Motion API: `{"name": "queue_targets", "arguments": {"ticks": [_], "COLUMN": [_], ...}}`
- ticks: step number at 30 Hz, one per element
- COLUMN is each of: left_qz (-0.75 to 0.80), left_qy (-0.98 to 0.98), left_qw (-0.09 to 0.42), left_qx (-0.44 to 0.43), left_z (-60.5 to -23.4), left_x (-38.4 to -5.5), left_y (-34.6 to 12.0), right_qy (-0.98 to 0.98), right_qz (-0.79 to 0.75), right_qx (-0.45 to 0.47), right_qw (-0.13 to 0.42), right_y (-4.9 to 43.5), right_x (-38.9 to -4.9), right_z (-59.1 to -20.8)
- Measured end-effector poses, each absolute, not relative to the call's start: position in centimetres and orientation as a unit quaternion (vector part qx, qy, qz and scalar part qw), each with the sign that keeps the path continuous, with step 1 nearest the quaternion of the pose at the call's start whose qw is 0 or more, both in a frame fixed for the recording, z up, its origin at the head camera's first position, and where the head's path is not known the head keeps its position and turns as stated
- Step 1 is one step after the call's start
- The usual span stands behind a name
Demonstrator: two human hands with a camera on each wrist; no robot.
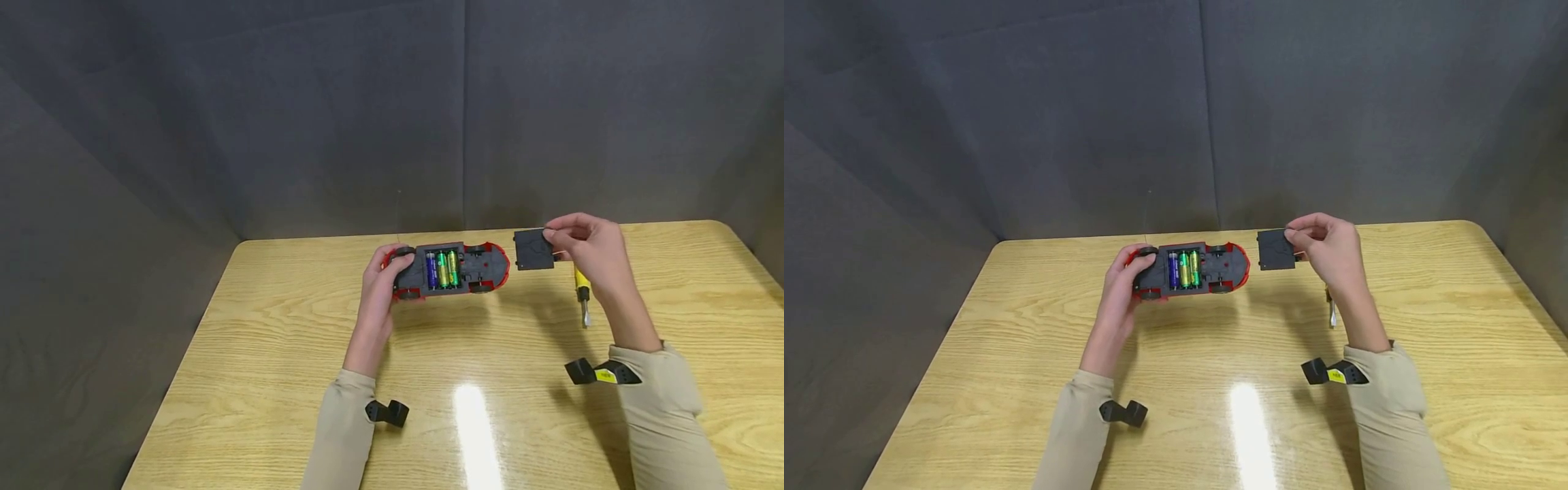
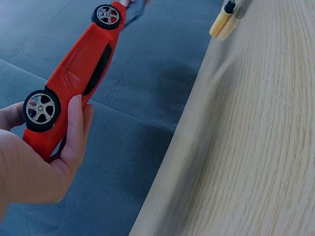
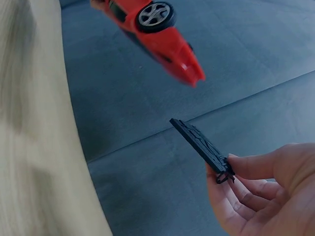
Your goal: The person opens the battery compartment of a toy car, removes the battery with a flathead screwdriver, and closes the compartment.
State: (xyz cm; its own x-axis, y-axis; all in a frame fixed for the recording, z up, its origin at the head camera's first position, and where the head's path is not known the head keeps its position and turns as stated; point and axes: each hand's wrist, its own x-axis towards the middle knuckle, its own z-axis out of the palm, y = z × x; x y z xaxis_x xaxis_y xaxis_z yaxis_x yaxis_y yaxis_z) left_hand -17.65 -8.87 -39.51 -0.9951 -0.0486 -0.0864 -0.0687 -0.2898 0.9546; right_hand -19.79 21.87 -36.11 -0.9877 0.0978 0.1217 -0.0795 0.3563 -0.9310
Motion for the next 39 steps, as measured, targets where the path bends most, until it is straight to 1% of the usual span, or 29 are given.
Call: {"name": "queue_targets", "arguments": {"ticks": [9,19,39], "left_qz": [0.806,0.804,0.803], "left_qy": [0.589,0.592,0.592], "left_qw": [0.004,0.007,0.011], "left_qx": [-0.055,-0.06,-0.067], "left_z": [-39.5,-39.3,-39.4], "left_x": [-17.6,-17.7,-17.7], "left_y": [-9.1,-9.0,-9.0], "right_qy": [-0.836,-0.84,-0.846], "right_qz": [0.547,0.542,0.532], "right_qx": [-0.007,-0.002,0.003], "right_qw": [0.045,-0.004,-0.035], "right_y": [22.2,22.7,23.5], "right_x": [-20.5,-21.2,-21.9], "right_z": [-37.3,-38.3,-40.4]}}
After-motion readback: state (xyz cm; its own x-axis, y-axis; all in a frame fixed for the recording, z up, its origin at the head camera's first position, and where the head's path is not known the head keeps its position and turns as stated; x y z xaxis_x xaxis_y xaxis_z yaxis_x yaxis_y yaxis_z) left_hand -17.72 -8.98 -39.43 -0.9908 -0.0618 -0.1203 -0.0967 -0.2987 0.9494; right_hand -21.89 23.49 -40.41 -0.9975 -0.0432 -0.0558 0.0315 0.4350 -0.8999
